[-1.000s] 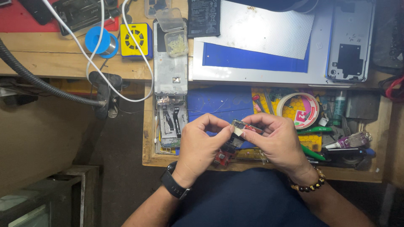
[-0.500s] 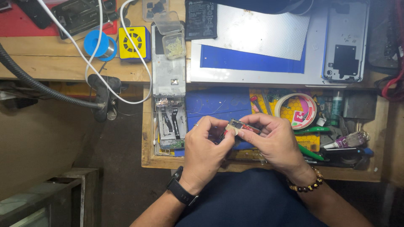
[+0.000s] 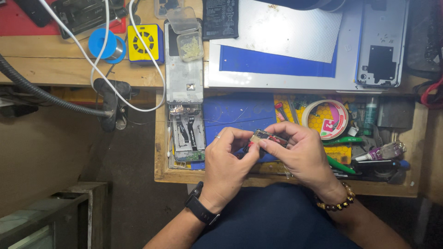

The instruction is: The person works on a small circuit board at a cluttered workbench. They use a soldering iron to work on the board, then apply a strip of masking tape to it. The person also handles a roll of tape and a toothbrush during the process.

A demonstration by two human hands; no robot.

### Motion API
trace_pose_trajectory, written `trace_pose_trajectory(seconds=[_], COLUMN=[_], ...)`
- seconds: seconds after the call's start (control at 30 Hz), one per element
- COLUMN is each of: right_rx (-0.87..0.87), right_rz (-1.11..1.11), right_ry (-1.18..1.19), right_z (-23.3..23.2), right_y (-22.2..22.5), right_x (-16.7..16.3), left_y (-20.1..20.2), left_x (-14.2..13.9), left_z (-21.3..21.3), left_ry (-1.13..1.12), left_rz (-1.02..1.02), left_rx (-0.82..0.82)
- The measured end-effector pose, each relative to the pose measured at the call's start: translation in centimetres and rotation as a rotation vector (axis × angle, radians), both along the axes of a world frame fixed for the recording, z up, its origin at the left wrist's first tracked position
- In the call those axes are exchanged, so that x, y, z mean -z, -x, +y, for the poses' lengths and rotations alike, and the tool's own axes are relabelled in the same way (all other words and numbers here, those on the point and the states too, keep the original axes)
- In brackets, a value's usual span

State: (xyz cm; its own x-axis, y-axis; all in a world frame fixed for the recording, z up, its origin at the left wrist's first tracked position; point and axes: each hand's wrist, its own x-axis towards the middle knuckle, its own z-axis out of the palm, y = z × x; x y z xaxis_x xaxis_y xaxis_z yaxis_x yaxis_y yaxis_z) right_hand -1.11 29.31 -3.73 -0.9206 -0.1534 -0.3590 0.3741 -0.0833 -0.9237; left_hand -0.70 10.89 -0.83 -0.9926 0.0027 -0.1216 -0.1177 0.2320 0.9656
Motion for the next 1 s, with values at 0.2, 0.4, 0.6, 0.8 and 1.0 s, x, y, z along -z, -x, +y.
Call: trace_pose_trajectory(seconds=[0.2, 0.4, 0.6, 0.8, 1.0], right_rx=[-0.008, -0.049, -0.122, -0.136, -0.109], right_rz=[0.004, 0.015, -0.025, -0.042, -0.065], right_ry=[0.028, 0.019, 0.006, -0.058, -0.011], right_z=[0.1, 0.7, 1.3, 1.6, 1.2], right_y=[0.2, 0.2, 0.5, 0.8, 1.1], right_x=[-0.3, -0.1, -0.1, -0.8, -1.1], left_y=[0.2, 0.3, 2.1, 2.2, 1.7], left_x=[-0.1, 0.2, 1.9, 2.2, 2.3], left_z=[-0.1, -0.8, -3.3, -3.6, -2.9], left_ry=[-0.036, -0.201, -0.46, -0.401, -0.12], left_rz=[-0.032, -0.376, -0.419, -0.489, -0.267], left_rx=[0.01, 0.018, 0.237, 0.319, 0.255])
